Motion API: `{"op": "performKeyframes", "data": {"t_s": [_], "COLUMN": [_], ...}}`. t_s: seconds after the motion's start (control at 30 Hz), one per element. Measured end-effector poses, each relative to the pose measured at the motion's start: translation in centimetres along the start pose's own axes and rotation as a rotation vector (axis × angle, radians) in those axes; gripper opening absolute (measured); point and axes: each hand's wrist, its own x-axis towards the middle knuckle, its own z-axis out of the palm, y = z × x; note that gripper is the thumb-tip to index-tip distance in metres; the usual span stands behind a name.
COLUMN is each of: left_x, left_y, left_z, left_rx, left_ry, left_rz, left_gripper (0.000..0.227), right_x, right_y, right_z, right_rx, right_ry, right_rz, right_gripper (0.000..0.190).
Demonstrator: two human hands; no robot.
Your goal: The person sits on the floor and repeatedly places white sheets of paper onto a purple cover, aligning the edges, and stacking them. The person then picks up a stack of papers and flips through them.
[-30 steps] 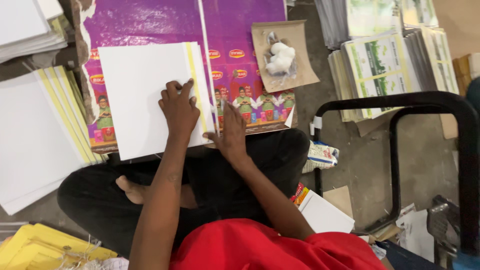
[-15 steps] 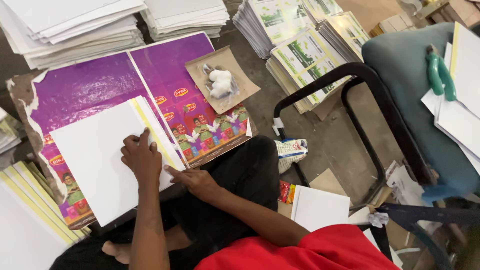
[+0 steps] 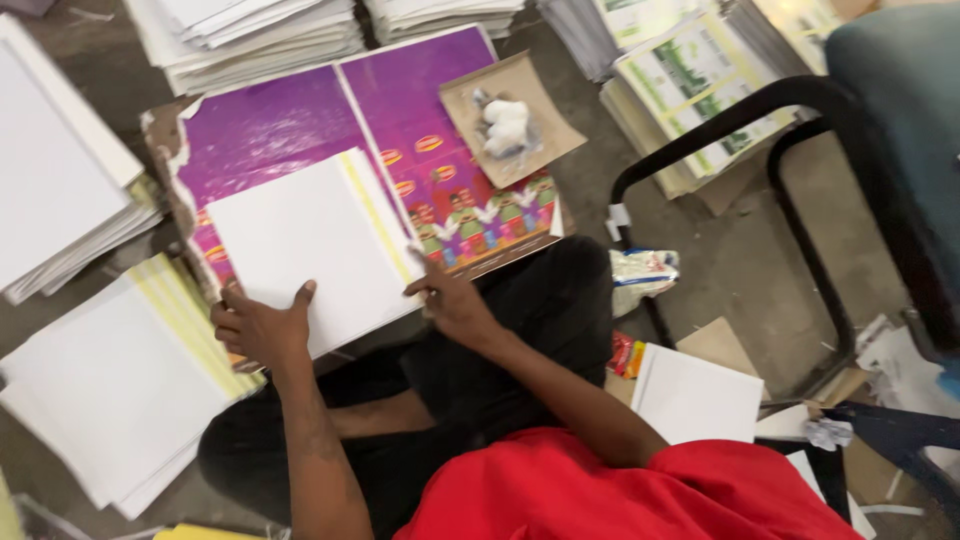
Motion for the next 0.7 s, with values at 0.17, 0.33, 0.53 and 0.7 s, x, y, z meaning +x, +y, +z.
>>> {"op": "performKeyframes", "data": {"t_s": [0.17, 0.33, 0.53, 0.7], "left_x": [1.4, 2.8, 1.3, 2.1], "left_y": [-2.2, -4.0, -5.5, -12.1], "left_z": [-2.9, -5.3, -4.4, -2.4], "left_rx": [0.016, -0.032, -0.031, -0.167], "left_ry": [-0.067, -0.197, -0.104, -0.130], "left_rz": [0.011, -0.103, -0.079, -0.161], "left_gripper": [0.099, 0.070, 0.085, 0.077], "right_x": [0.2, 0.2, 0.4, 0.4], "right_y": [-1.2, -0.4, 0.6, -0.2], "right_z": [0.5, 1.0, 2.1, 1.8], "right_rx": [0.194, 0.258, 0.003, 0.037], "right_ry": [0.014, -0.009, 0.065, 0.040], "right_rz": [0.094, 0.120, -0.062, -0.034], "right_gripper": [0.072, 0.071, 0.081, 0.079]}}
